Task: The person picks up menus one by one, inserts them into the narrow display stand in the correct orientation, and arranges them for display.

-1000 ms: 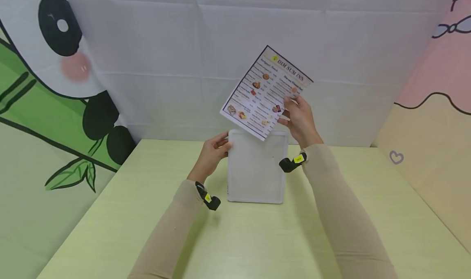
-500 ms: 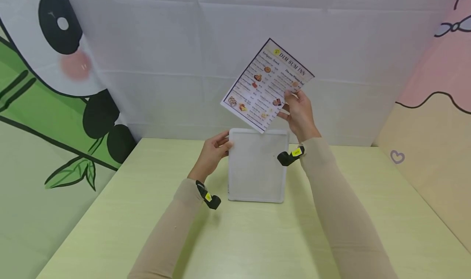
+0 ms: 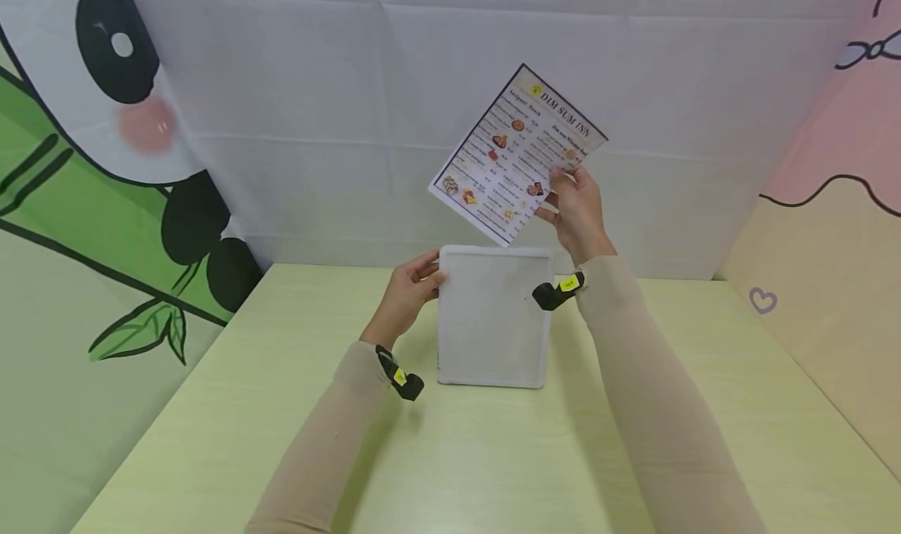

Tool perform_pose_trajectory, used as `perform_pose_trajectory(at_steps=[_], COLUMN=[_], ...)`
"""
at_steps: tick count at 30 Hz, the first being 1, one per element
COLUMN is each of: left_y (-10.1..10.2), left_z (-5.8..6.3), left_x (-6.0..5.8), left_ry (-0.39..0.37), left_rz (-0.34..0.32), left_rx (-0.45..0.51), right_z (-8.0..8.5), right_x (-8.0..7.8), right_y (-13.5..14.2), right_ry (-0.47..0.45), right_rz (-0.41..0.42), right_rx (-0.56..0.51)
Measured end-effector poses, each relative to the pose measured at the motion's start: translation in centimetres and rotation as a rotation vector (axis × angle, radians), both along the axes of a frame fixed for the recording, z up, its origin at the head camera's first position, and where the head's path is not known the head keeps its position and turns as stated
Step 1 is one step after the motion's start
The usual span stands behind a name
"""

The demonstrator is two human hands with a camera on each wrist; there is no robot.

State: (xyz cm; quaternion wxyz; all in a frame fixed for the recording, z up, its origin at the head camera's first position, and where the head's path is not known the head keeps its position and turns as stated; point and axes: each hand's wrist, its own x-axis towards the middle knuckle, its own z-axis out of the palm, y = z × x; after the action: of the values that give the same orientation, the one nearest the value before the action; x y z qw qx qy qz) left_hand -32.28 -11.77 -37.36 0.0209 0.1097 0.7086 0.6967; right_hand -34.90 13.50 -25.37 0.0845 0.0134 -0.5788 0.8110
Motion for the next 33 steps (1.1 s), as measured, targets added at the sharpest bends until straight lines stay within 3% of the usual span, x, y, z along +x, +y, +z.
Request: perform_pose_trajectory(at_steps=[20,33], left_y=[0.04,0.00], left_z=[-0.16,-0.12], left_x=[-0.11,-0.02], left_ry=[0.002,-0.005], left_rz=[0.003,0.009], left_rx=[0.015,-0.003], right_z=[0.26,-0.25], right_x=[0.33,0.23], right_y=[0.51,0.68], right_ry=[0.026,-0.018], right_rz=[-0.025,0.004], right_rx=[0.011,0.012])
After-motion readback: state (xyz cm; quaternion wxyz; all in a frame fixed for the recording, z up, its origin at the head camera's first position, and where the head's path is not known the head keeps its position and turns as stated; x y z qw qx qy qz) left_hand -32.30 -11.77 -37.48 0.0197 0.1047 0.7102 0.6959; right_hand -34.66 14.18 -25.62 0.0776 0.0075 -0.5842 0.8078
